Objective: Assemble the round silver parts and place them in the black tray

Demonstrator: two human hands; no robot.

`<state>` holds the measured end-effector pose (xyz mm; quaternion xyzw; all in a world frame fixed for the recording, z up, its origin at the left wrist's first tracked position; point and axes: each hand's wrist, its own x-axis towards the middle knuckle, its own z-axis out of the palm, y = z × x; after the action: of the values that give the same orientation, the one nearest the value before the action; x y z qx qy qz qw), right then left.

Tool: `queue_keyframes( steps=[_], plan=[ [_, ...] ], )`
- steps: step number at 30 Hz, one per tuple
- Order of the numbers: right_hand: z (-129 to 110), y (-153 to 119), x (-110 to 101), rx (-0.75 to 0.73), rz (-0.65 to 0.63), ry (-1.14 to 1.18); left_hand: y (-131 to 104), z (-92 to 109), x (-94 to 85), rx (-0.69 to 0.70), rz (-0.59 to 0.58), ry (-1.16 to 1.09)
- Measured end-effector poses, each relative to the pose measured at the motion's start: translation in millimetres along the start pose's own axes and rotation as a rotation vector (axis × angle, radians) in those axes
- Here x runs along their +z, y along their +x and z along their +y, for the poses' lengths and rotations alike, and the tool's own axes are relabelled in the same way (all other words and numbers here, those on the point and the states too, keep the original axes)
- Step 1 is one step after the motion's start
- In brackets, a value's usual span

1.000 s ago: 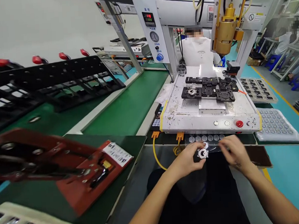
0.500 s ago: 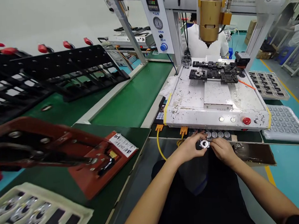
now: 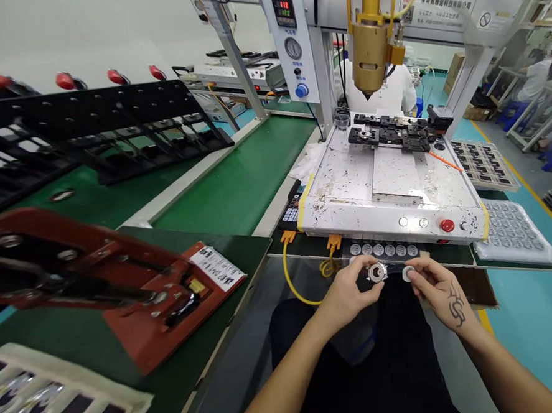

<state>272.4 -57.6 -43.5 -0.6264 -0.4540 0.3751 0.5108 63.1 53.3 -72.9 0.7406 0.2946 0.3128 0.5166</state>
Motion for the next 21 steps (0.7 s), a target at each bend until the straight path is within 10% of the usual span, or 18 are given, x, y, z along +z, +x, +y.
queue_keyframes(
  steps=[7,21],
  plan=[
    [-13,12,38,0.183,-0.133,0.308,-41,28,-12.3,-0.404,0.139,-0.782],
    [-22,9,49,0.218,-0.452,0.320,-81,49,-26.3,-0.339,0.251,-0.933]
  ],
)
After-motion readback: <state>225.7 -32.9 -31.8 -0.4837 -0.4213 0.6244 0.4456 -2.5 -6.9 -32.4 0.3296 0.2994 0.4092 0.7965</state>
